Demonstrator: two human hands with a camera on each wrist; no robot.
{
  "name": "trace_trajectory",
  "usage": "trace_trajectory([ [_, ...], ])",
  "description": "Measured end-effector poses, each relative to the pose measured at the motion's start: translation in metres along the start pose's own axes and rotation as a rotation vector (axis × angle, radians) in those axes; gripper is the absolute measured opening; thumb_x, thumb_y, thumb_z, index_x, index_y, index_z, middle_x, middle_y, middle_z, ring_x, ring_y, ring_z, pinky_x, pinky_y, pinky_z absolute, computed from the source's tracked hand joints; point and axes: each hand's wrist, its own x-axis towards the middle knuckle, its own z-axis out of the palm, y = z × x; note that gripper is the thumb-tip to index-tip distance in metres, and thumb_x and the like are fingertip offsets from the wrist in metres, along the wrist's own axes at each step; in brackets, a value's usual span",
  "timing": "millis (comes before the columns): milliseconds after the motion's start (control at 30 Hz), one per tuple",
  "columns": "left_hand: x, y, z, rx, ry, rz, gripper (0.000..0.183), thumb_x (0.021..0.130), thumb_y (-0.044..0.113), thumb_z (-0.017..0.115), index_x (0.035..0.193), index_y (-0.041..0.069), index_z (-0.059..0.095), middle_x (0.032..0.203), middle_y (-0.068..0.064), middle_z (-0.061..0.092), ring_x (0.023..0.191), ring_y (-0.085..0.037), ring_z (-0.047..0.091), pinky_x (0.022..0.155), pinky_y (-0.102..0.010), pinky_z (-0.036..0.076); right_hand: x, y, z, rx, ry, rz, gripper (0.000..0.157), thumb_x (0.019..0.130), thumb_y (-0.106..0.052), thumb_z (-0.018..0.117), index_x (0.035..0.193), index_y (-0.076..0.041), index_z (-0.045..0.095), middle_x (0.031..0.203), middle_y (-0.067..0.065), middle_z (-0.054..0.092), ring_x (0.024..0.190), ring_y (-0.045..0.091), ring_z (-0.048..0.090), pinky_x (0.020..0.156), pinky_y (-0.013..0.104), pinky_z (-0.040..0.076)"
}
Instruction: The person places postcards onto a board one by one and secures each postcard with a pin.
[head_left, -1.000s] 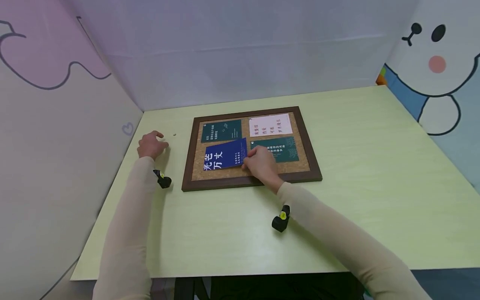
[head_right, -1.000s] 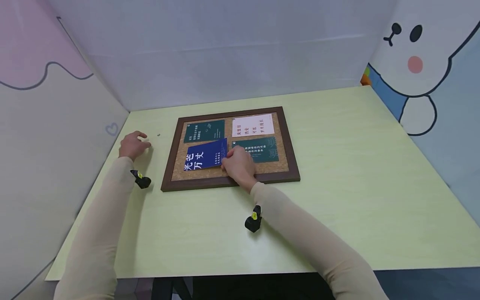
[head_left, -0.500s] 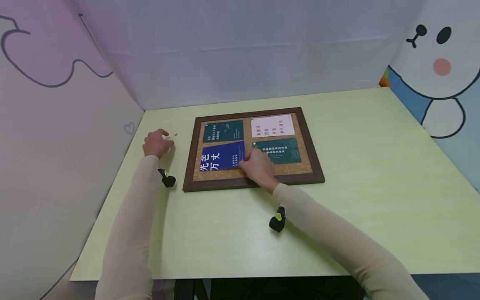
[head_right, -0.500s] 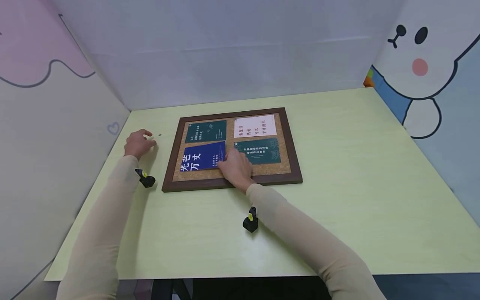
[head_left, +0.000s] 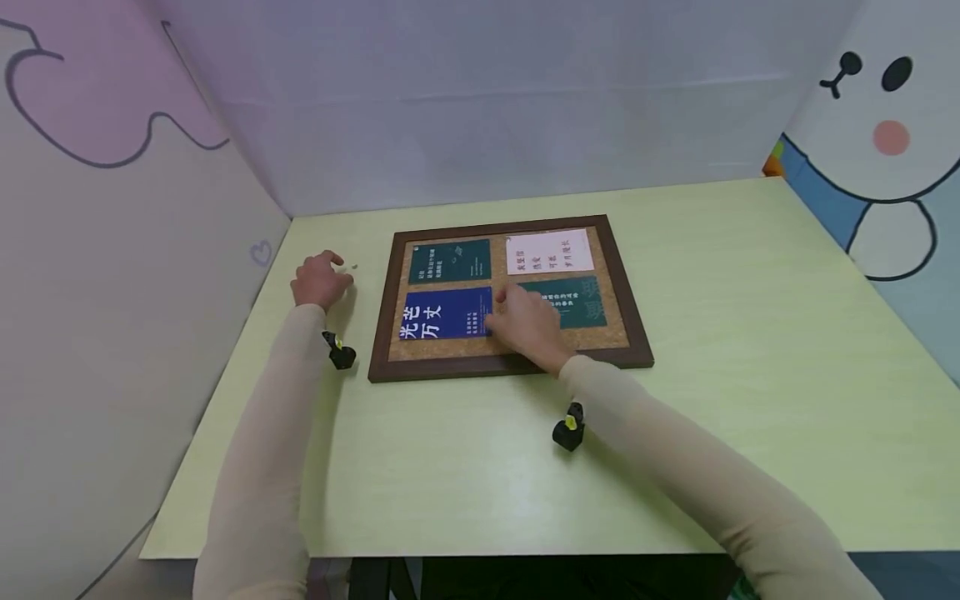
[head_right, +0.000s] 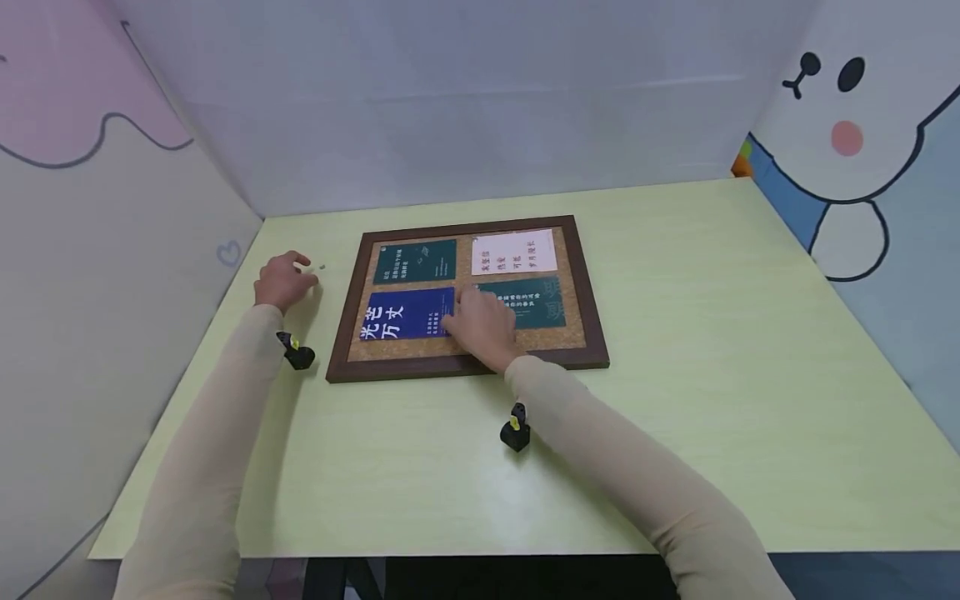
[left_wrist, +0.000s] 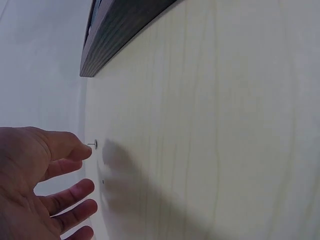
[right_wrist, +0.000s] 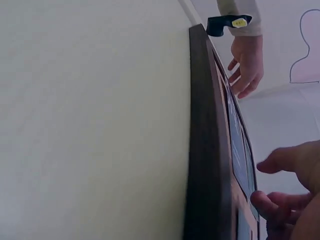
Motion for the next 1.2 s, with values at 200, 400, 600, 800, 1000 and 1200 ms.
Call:
trace_trajectory([
  [200,0.007,0.003,-0.001,0.018,-0.003,0.023,0.037,0.085,0.015,0.046,0.121,0.008,0.05,0.115,-0.017,0.053,0.106,-0.04,0.043,0.088,-0.057,0.027,0.022,0.01,-0.019,-0.277,-0.072,-0.205,0.062,0.07,-0.054,0.068,0.124,-0.026,0.053,0.126,0.004,0.041,0.112,0.028,0.036,0.089,0.051,0.031],
  [400,0.001,0.002,-0.001,0.026,-0.013,0.035,0.036,0.086,0.013,0.046,0.121,0.006,0.05,0.112,-0.018,0.054,0.104,-0.04,0.043,0.089,-0.057,0.027,0.024,0.012,-0.02,-0.332,-0.211,-0.24,0.081,0.062,-0.066,0.067,0.131,-0.031,0.046,0.136,0.003,0.035,0.121,0.032,0.028,0.095,0.057,0.018],
  [600,-0.004,-0.001,-0.002,0.036,-0.001,0.04,0.035,0.086,0.013,0.047,0.12,0.005,0.051,0.107,-0.019,0.056,0.101,-0.039,0.045,0.087,-0.056,0.029,0.022,0.008,-0.022,-0.369,-0.236,-0.259,0.083,0.06,-0.067,0.067,0.132,-0.031,0.046,0.134,0.002,0.037,0.119,0.033,0.029,0.096,0.058,0.016],
  [800,-0.007,0.0,-0.006,0.048,0.002,0.035,0.034,0.086,0.016,0.049,0.119,0.007,0.052,0.108,-0.016,0.057,0.1,-0.036,0.048,0.088,-0.055,0.028,0.018,0.004,-0.027,-0.351,-0.249,-0.25,0.082,0.06,-0.065,0.069,0.131,-0.031,0.047,0.133,0.002,0.037,0.119,0.032,0.029,0.095,0.058,0.016],
  [1000,-0.009,0.0,-0.01,0.139,0.05,0.067,0.027,0.087,0.023,0.051,0.109,0.008,0.059,0.106,-0.014,0.061,0.097,-0.035,0.052,0.084,-0.055,0.031,0.014,0.001,-0.029,-0.345,-0.26,-0.25,0.083,0.059,-0.065,0.07,0.13,-0.031,0.047,0.132,0.001,0.038,0.118,0.031,0.029,0.095,0.056,0.017],
  [1200,-0.008,-0.001,-0.01,0.224,0.062,0.09,0.018,0.09,0.02,0.048,0.096,0.009,0.062,0.098,-0.014,0.063,0.088,-0.034,0.054,0.087,-0.054,0.028,0.008,-0.001,-0.027,-0.331,-0.261,-0.255,0.082,0.059,-0.064,0.071,0.13,-0.03,0.047,0.131,0.002,0.038,0.118,0.031,0.03,0.095,0.056,0.018],
])
